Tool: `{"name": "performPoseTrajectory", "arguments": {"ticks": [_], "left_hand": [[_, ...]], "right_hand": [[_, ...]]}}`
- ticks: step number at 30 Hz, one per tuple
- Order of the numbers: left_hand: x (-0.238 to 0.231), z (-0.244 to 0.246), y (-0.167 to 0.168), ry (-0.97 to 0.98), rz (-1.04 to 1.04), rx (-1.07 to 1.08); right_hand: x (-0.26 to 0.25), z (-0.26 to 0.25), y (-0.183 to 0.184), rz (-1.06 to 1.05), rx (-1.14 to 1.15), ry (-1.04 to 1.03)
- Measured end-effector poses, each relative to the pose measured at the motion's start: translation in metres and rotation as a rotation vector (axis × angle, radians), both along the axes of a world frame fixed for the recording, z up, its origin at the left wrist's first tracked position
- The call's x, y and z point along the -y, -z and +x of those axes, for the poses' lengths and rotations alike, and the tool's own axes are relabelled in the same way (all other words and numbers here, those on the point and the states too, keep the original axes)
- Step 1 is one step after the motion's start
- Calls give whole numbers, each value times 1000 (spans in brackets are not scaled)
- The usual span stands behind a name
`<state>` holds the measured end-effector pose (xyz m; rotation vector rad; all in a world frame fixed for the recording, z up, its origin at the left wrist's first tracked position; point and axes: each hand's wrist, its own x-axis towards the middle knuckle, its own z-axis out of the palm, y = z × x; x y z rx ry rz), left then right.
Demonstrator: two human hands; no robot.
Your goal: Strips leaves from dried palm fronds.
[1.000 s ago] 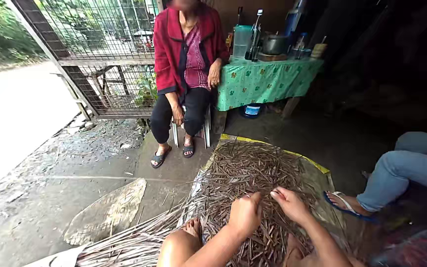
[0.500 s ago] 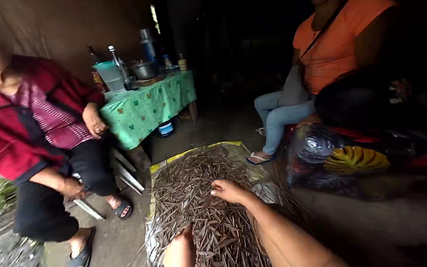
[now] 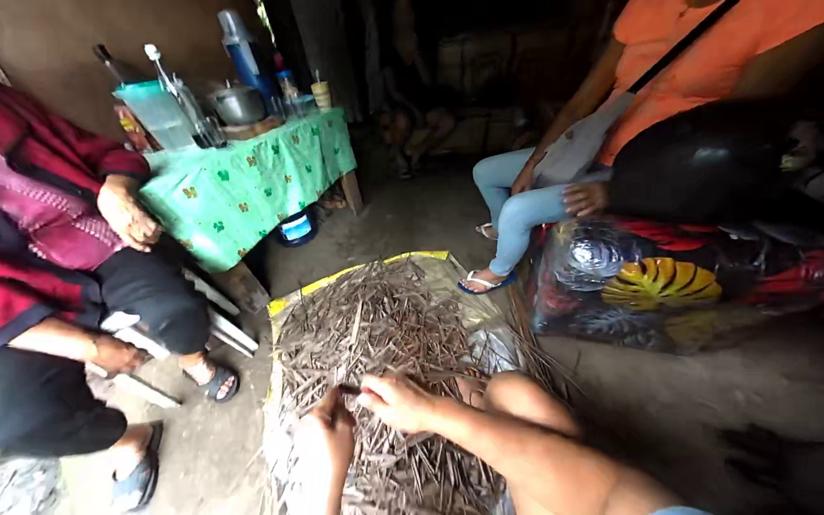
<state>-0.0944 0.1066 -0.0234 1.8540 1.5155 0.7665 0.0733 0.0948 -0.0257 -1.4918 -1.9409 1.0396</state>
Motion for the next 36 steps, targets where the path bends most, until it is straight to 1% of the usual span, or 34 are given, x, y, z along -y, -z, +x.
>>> {"name": "performPoseTrajectory", "arguments": {"ticks": [3,6,9,11,14,18,20,23,26,29,31,33,35,36], "left_hand": [[-2,2,-3,14,-53,97],[-2,3,-1,48,-70,164],[0,2,2,70,-72,193],[2,1,3,68,-34,139],[5,0,3,50,29,23],[6,-3,4,57,48,-18],[7,-3,7,74,61,-30],[11,-3,10,107,63,-40],[14,-5,9,136,86,-37],[19,-7,6,177,102,-50],[23,-7,4,206,101,-64],[25,-7,3,215,88,-81],[28,-9,4,223,81,-106],[29,-11,3,229,74,-122]], "right_hand": [[-4,8,-2,80,55,78],[-15,21,2,129,30,181],[-25,33,6,157,54,203],[-26,33,6,170,70,193],[-24,33,4,134,98,165],[-18,25,3,170,57,18],[-17,23,6,195,45,17],[-23,35,4,112,95,130],[-26,46,3,75,74,232],[-30,56,-4,36,31,400],[-33,62,-5,30,11,470],[-34,64,-4,20,108,446],[-34,63,-6,-60,250,367],[-35,62,-4,-95,269,320]]}}
